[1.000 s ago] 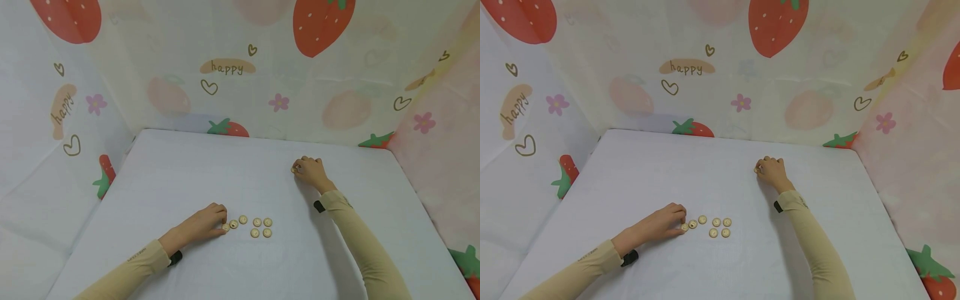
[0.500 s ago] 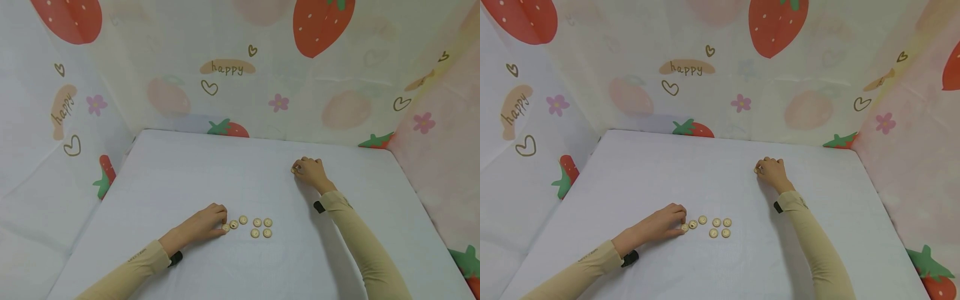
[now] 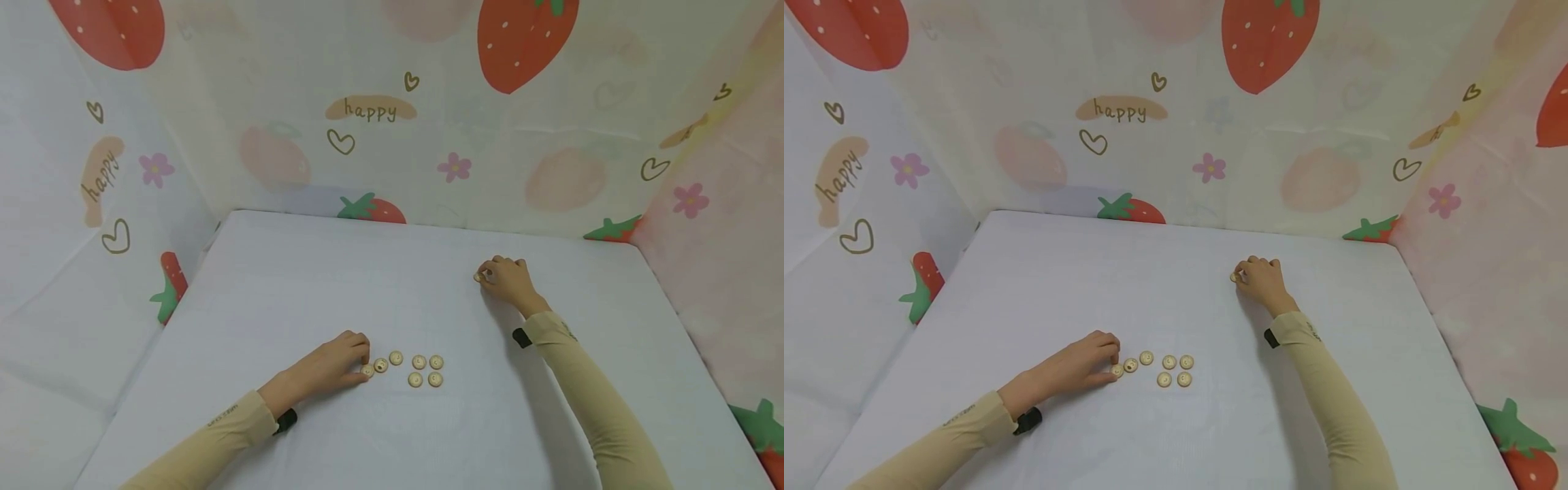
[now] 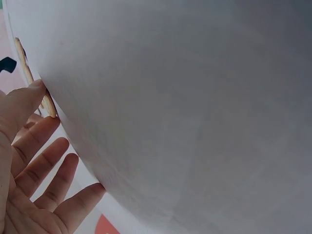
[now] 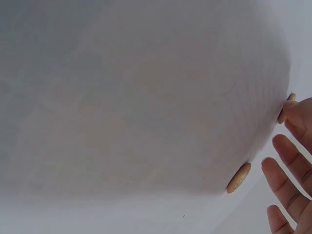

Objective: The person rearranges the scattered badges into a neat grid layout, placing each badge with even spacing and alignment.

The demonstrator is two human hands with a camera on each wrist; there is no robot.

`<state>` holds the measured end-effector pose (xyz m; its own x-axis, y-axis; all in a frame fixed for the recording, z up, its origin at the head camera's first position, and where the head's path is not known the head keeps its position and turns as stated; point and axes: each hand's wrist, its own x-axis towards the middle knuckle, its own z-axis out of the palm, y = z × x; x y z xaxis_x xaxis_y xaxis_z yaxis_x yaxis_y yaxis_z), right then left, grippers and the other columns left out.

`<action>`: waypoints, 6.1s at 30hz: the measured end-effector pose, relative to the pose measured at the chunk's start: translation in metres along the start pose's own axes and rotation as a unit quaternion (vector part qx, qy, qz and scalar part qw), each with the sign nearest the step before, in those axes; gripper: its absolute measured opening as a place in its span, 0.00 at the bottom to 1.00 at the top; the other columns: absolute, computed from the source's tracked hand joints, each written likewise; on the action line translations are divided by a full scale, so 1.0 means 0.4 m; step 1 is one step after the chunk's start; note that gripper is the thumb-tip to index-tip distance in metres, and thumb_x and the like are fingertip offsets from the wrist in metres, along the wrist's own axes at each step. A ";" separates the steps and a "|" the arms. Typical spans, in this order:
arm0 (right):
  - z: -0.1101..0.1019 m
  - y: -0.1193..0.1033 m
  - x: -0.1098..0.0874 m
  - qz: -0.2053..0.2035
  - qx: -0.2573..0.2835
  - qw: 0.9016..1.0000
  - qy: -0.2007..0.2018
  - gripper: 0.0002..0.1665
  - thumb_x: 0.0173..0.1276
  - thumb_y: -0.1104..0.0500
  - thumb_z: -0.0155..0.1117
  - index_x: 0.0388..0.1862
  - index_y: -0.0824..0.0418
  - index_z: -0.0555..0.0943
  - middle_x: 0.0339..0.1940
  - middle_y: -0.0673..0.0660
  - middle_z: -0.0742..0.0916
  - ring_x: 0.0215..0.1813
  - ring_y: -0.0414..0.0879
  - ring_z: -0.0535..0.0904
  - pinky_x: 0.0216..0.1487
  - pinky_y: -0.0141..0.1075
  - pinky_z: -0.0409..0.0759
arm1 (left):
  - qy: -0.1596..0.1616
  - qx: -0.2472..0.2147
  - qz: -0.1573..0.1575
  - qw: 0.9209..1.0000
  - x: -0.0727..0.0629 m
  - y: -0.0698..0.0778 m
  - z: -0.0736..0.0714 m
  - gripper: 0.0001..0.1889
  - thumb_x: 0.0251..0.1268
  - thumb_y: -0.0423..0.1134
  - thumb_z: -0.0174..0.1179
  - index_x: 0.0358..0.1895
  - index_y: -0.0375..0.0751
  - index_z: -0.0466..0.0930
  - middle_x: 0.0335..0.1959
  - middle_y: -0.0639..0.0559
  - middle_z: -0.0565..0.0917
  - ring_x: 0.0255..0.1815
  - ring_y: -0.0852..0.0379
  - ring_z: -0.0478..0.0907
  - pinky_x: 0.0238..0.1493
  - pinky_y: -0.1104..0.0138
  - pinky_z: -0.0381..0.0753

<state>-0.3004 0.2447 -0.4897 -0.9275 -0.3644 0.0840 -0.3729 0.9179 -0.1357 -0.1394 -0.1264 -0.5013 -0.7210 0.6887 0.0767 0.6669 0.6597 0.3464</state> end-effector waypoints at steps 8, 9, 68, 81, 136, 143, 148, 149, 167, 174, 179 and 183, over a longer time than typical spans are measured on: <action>-0.006 0.002 -0.004 -0.003 -0.001 1.000 -0.005 0.14 0.63 0.53 0.62 0.46 0.58 0.81 0.42 0.58 0.82 0.43 0.55 0.78 0.50 0.55 0.66 | 0.007 0.002 0.008 1.000 -0.001 -0.003 0.003 0.09 0.58 0.47 0.63 0.36 0.48 0.77 0.46 0.58 0.75 0.50 0.60 0.69 0.50 0.66 0.74; -0.007 0.001 -0.005 -0.003 -0.001 1.000 -0.006 0.15 0.63 0.53 0.62 0.46 0.58 0.81 0.43 0.58 0.82 0.43 0.55 0.78 0.50 0.55 0.66 | 0.008 0.002 0.008 1.000 -0.001 -0.003 0.003 0.09 0.58 0.47 0.63 0.36 0.48 0.77 0.46 0.58 0.75 0.50 0.60 0.69 0.50 0.66 0.74; -0.012 -0.131 -0.137 -0.096 0.031 0.995 -0.014 0.08 0.60 0.52 0.65 0.37 0.53 0.84 0.39 0.51 0.83 0.43 0.49 0.78 0.54 0.52 0.64 | 0.006 -0.010 -0.004 1.000 0.000 -0.006 -0.005 0.10 0.57 0.47 0.64 0.35 0.48 0.76 0.41 0.59 0.74 0.43 0.63 0.68 0.45 0.67 0.74; -0.008 -0.175 -0.167 -0.128 0.032 0.991 -0.015 0.05 0.57 0.52 0.67 0.31 0.49 0.82 0.34 0.46 0.83 0.38 0.45 0.76 0.51 0.49 0.65 | 0.009 -0.018 0.000 1.000 0.001 -0.005 -0.003 0.10 0.57 0.46 0.64 0.35 0.47 0.76 0.41 0.59 0.74 0.43 0.63 0.68 0.45 0.67 0.73; 0.011 -0.282 -0.219 -0.174 0.033 0.982 -0.064 0.20 0.50 0.36 0.68 0.23 0.47 0.75 0.25 0.41 0.74 0.30 0.37 0.67 0.42 0.41 0.63 | 0.011 -0.021 -0.004 1.000 0.005 -0.006 0.006 0.10 0.56 0.46 0.65 0.33 0.48 0.75 0.40 0.60 0.73 0.41 0.63 0.67 0.44 0.67 0.73; 0.011 -0.283 -0.219 -0.171 0.033 0.983 -0.063 0.17 0.51 0.39 0.68 0.24 0.47 0.76 0.26 0.41 0.75 0.31 0.37 0.68 0.42 0.41 0.63 | 0.013 -0.019 -0.004 1.000 0.004 -0.006 0.006 0.10 0.55 0.47 0.65 0.32 0.48 0.75 0.40 0.60 0.73 0.40 0.63 0.67 0.43 0.68 0.73; 0.013 -0.281 -0.218 -0.177 0.029 0.982 -0.061 0.15 0.52 0.40 0.68 0.24 0.47 0.76 0.27 0.41 0.75 0.32 0.37 0.69 0.44 0.41 0.64 | 0.014 -0.018 -0.003 1.000 0.004 -0.005 0.004 0.10 0.56 0.47 0.65 0.33 0.48 0.75 0.40 0.60 0.74 0.41 0.63 0.67 0.43 0.68 0.73; 0.014 -0.280 -0.217 -0.178 0.029 0.982 -0.061 0.15 0.52 0.40 0.68 0.25 0.47 0.76 0.27 0.41 0.75 0.32 0.37 0.69 0.44 0.42 0.64 | 0.014 -0.018 -0.004 1.000 0.004 -0.005 0.004 0.10 0.56 0.47 0.65 0.33 0.48 0.75 0.40 0.60 0.74 0.41 0.63 0.67 0.43 0.68 0.73; 0.018 -0.268 -0.199 -0.183 0.033 0.982 -0.042 0.07 0.54 0.47 0.66 0.29 0.46 0.79 0.28 0.41 0.77 0.33 0.36 0.71 0.44 0.41 0.66 | 0.012 -0.016 0.000 1.000 0.004 -0.005 0.001 0.10 0.56 0.46 0.65 0.34 0.48 0.75 0.40 0.60 0.74 0.42 0.63 0.68 0.45 0.68 0.73; 0.017 -0.259 -0.192 -0.181 0.043 0.982 -0.038 0.05 0.57 0.50 0.64 0.31 0.48 0.81 0.29 0.43 0.79 0.34 0.37 0.72 0.46 0.43 0.68 | 0.009 -0.016 -0.002 1.000 0.003 -0.002 -0.002 0.10 0.56 0.45 0.65 0.34 0.47 0.76 0.41 0.60 0.74 0.43 0.62 0.68 0.45 0.67 0.74; 0.021 -0.250 -0.184 -0.180 0.045 0.982 -0.033 0.05 0.57 0.51 0.64 0.31 0.49 0.81 0.30 0.42 0.80 0.35 0.37 0.73 0.47 0.44 0.68 | 0.009 -0.017 -0.006 1.000 0.002 -0.001 -0.003 0.10 0.56 0.45 0.65 0.34 0.47 0.75 0.41 0.59 0.74 0.43 0.62 0.68 0.45 0.67 0.74; 0.022 -0.241 -0.178 -0.178 0.043 0.983 -0.031 0.06 0.57 0.51 0.65 0.32 0.49 0.81 0.30 0.42 0.80 0.36 0.37 0.74 0.47 0.45 0.69 | 0.008 -0.020 -0.005 1.000 0.002 -0.002 -0.002 0.10 0.56 0.46 0.65 0.34 0.47 0.76 0.41 0.59 0.74 0.43 0.62 0.68 0.46 0.67 0.74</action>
<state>-0.1987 0.1806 -0.4912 -0.7364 -0.6716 0.0817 -0.6729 0.7147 -0.1908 -0.1408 -0.1264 -0.5005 -0.7306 0.6771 0.0883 0.6523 0.6539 0.3834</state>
